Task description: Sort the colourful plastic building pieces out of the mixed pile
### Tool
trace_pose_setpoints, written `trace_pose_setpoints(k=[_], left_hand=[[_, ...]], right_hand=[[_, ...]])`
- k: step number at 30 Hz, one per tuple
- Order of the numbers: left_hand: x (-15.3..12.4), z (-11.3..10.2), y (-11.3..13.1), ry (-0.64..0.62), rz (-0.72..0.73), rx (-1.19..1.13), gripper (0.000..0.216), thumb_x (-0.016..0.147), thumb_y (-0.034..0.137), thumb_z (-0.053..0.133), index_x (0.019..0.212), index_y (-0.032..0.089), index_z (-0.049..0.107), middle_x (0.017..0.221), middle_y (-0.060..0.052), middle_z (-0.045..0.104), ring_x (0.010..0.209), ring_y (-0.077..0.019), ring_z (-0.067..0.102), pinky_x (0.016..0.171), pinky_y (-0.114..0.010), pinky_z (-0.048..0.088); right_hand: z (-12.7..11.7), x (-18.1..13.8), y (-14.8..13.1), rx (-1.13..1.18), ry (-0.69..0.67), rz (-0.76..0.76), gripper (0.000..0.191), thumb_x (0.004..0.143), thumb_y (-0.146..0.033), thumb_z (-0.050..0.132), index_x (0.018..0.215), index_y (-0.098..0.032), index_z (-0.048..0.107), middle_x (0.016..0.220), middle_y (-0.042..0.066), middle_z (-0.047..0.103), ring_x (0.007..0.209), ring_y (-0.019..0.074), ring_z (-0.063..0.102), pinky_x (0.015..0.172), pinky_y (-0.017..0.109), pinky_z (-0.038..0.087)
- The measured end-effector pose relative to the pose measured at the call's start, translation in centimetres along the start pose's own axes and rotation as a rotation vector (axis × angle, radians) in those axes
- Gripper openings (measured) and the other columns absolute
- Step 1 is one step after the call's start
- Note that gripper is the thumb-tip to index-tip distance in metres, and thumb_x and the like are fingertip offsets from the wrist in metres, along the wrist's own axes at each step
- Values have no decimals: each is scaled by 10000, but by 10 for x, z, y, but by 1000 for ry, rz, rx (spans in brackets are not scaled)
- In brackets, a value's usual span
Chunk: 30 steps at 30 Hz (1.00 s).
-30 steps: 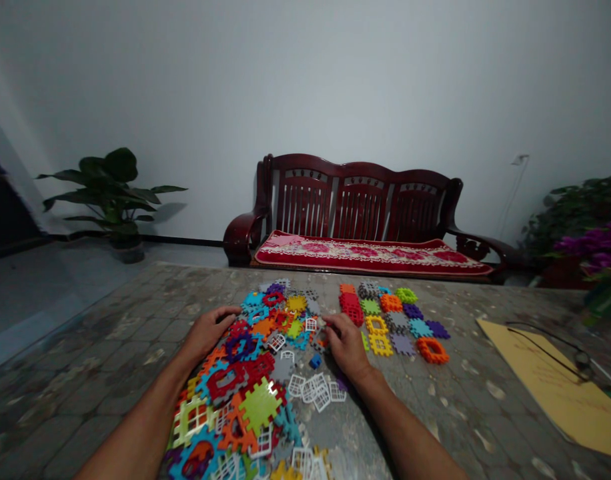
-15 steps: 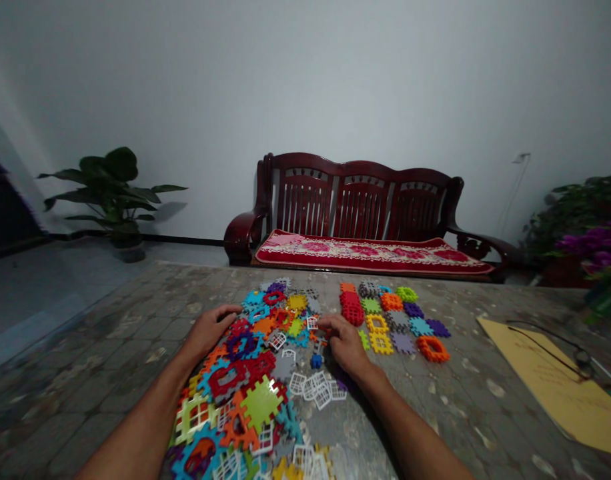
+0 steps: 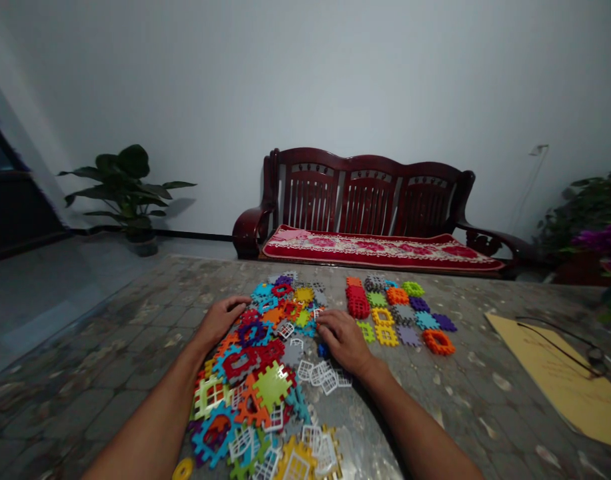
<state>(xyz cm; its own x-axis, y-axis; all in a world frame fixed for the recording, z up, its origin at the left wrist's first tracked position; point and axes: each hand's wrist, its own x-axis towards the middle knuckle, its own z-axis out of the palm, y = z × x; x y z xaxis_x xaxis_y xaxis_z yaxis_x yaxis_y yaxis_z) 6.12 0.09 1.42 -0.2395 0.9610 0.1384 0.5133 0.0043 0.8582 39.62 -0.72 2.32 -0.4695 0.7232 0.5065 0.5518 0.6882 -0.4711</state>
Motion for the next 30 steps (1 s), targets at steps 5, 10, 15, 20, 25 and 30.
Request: trace_pose_setpoints(k=[5, 10, 15, 20, 25, 30], left_hand=[[-2, 0, -1, -17, 4, -57, 444, 684, 498, 610, 965, 182, 747, 1004, -73, 773, 940, -260, 702, 883, -377, 523], [-9, 1, 7, -21, 11, -49, 453, 680, 517, 603, 938, 175, 750, 1005, -86, 772, 944, -277, 699, 894, -401, 515], [-13, -1, 11, -87, 14, -51, 525, 744, 558, 522, 995, 153, 741, 1079, -94, 752, 1030, -266, 671, 945, -368, 486], [-25, -14, 22, -186, 107, 11, 635, 825, 624, 398, 1103, 149, 714, 1205, -101, 700, 1146, -266, 609, 1038, -354, 407], [-63, -30, 41, -288, 267, 246, 739, 834, 679, 370, 1357, 192, 556, 1494, -79, 461, 1424, -305, 292, 1172, -428, 160], [-124, -35, 46, -484, 512, 426, 915, 687, 753, 548, 1480, 337, 359, 1602, -40, 244, 1467, -357, 129, 1169, -528, 28]], right_hand=[[1, 3, -4, -50, -18, -20, 223, 927, -241, 508, 1079, -226, 671, 1093, 57, 683, 1053, 194, 586, 944, 363, 427], [2, 3, -9, -93, -81, -78, 255, 938, -271, 490, 1135, -212, 640, 1141, 76, 660, 1099, 204, 559, 969, 380, 407], [-2, -4, -15, -111, -139, -99, 335, 932, -329, 500, 1228, -205, 596, 1229, 94, 618, 1156, 227, 524, 1013, 410, 380], [-14, -21, -41, -26, -170, -95, 491, 940, -445, 478, 1370, -209, 478, 1344, 102, 543, 1250, 234, 464, 1077, 422, 340], [-21, -56, -83, 1, -281, -182, 868, 779, -660, 603, 1485, -255, 301, 1544, 109, 306, 1416, 317, 254, 1159, 527, 169], [-10, -84, -106, 2, -383, -300, 1049, 676, -745, 632, 1516, -274, 219, 1571, 134, 229, 1436, 385, 170, 1143, 608, 111]])
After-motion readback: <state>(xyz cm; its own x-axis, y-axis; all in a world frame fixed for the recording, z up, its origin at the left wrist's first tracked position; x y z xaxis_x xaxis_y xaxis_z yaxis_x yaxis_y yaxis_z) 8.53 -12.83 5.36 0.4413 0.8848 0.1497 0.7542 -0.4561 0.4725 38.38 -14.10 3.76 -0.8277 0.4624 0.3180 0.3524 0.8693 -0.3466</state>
